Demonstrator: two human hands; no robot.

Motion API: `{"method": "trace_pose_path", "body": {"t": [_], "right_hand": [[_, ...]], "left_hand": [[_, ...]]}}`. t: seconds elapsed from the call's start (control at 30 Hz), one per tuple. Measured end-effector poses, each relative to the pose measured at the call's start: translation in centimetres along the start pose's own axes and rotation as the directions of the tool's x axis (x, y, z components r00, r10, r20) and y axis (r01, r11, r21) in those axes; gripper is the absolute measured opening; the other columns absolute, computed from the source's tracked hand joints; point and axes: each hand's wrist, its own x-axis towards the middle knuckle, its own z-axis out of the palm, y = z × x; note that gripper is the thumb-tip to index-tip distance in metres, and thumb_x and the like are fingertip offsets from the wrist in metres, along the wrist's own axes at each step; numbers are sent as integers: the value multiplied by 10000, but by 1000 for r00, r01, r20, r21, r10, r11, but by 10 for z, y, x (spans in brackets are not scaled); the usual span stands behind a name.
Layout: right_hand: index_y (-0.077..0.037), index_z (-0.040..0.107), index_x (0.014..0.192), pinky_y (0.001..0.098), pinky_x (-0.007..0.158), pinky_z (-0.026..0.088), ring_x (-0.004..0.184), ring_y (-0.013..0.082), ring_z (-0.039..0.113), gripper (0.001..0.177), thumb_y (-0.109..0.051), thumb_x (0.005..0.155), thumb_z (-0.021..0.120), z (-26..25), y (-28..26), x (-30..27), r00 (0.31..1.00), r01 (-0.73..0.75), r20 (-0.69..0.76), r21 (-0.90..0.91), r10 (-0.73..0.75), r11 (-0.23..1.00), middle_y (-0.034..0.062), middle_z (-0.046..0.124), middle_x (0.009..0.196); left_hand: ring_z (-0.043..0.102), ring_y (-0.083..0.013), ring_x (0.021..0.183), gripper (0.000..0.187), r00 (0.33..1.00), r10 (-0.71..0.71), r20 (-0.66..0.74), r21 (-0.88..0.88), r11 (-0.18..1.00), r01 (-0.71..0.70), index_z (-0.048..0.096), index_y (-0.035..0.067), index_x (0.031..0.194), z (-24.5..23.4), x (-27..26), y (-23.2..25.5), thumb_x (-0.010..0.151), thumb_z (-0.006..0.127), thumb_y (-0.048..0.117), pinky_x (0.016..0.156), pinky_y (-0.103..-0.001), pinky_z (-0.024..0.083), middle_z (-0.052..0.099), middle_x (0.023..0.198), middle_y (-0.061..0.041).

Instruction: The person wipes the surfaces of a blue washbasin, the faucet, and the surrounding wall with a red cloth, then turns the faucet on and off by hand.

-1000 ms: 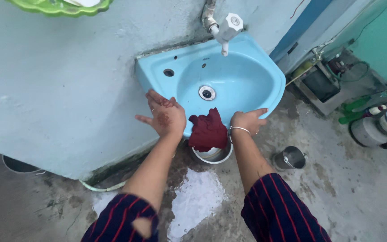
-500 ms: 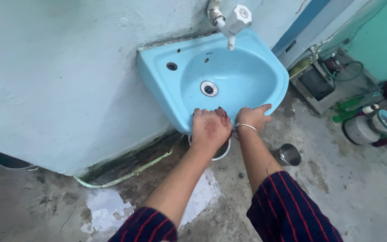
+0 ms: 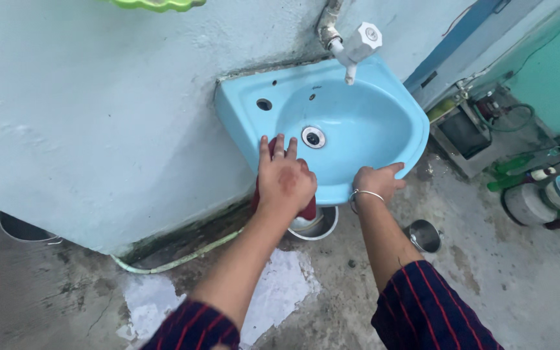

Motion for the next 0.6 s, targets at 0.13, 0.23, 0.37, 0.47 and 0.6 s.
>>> {"method": "trace_pose_path", "body": {"t": [0.13, 0.23, 0.37, 0.47, 0.6], "right_hand": [[-51, 133, 1623, 468, 1001, 528, 1174, 466, 622, 870, -174, 907, 612, -6, -6, -4, 999, -25, 43, -20, 26, 999, 320, 286, 1504], [-47, 129, 1628, 485, 1018, 504, 1185, 486, 606, 879, -189, 914, 622, -9, -9, -5, 999, -20, 46, -50, 22, 999, 335, 285, 1501], [-45, 143, 1627, 489, 1020, 506, 1193, 489, 603, 884, -199, 907, 631, -6, -4, -3, 999, -12, 29, -62, 14, 998, 333, 305, 1492], [-36, 148, 1626, 503, 1018, 501, 1185, 501, 602, 882, -203, 905, 629, -2, -1, 2, 1000, 5, 19, -65, -3, 998, 346, 304, 1490], [-26, 163, 1615, 504, 1009, 506, 1168, 508, 610, 882, -200, 885, 626, 6, 4, 9, 1000, 16, -12, -80, -17, 997, 370, 280, 1500]], "left_hand": [[473, -352, 1393, 414, 947, 77, 312, 5, 997, -83, 756, 109, 1135, -13, 19, -1, 926, 455, 302, 1204, -550, 174, 643, 1339, -146], [563, -306, 1314, 336, 947, 138, 291, -111, 988, -110, 754, 102, 1046, -21, -1, -9, 1004, 474, 284, 1287, -482, 239, 722, 1169, -108], [582, -301, 1236, 245, 921, 42, -387, -301, 938, -169, 743, 93, 1011, -20, -57, -1, 909, 583, 247, 1207, -475, 305, 725, 1103, -92], [616, -314, 1215, 247, 886, 2, -464, -281, 948, -149, 753, 87, 995, -15, -50, 3, 892, 590, 240, 1183, -491, 341, 737, 1074, -101], [614, -324, 1249, 374, 937, 73, 341, -129, 991, -30, 790, 128, 1083, -5, -2, 13, 1039, 463, 304, 1271, -504, 271, 757, 1156, -100]]}}
